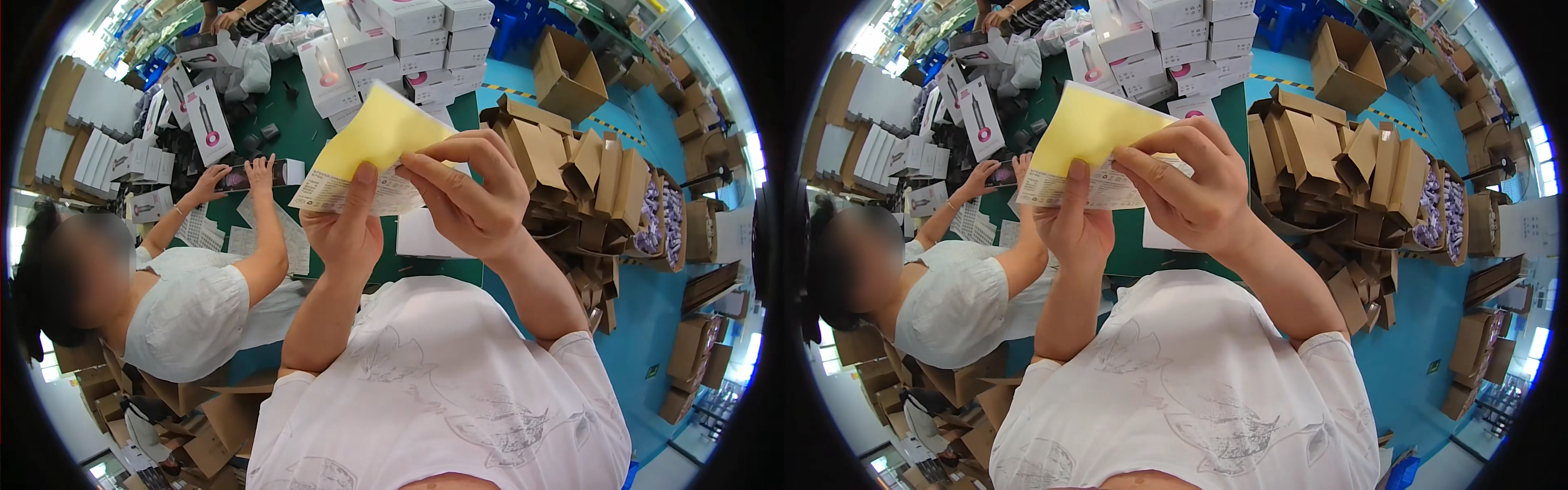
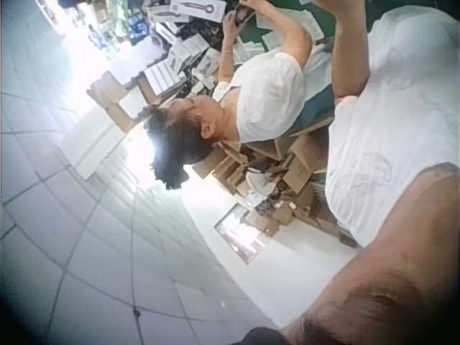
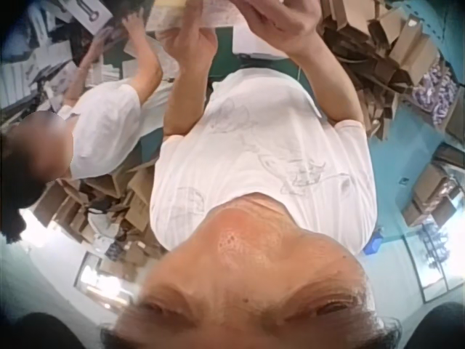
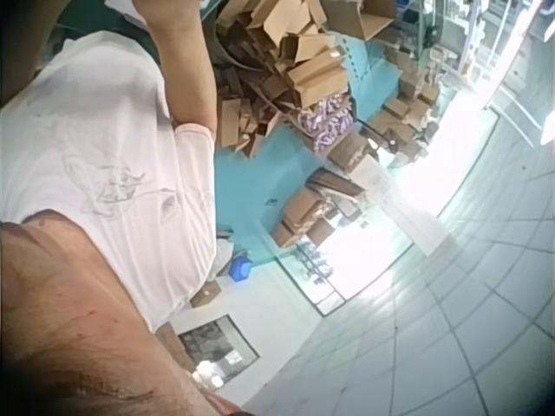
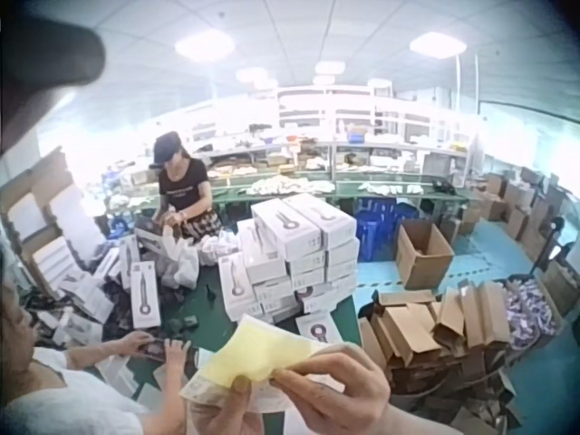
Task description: Applying product labels and quality control stickers to hair dryer boxes on a factory production floor.
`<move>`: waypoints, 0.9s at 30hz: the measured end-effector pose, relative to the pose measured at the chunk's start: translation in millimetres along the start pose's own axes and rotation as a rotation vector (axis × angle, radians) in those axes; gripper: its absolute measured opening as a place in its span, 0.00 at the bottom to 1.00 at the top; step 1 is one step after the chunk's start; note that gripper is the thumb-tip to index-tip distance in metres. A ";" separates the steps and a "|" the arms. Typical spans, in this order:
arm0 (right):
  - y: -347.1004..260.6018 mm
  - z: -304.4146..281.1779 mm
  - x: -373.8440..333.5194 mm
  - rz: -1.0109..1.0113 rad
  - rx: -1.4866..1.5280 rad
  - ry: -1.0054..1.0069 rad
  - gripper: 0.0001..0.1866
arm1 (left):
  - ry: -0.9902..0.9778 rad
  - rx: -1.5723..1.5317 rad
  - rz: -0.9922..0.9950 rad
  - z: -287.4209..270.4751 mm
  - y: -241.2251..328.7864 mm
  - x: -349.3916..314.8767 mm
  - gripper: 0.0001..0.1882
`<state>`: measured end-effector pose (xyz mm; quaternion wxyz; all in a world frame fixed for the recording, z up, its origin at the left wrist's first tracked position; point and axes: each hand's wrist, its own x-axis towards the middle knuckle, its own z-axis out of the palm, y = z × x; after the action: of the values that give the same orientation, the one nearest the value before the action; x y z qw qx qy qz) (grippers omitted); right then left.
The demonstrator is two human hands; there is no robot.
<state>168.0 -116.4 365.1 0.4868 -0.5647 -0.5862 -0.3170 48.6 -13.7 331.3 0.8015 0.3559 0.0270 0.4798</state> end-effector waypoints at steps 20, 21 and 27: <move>15.7 20.6 -5.8 -0.025 -0.062 0.013 0.18 | -0.134 0.127 0.067 -21.3 -9.7 18.9 0.21; 16.2 20.8 -6.6 -0.052 -0.082 0.015 0.18 | -0.093 0.107 0.032 -21.7 -10.0 18.5 0.21; 15.8 25.6 -7.3 0.012 -0.034 0.026 0.18 | -0.105 0.128 0.032 -20.0 -9.6 19.2 0.21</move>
<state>177.1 -92.8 347.2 0.4866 -0.5723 -0.5709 -0.3313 58.4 9.5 316.4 0.7695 0.4316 0.0098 0.4706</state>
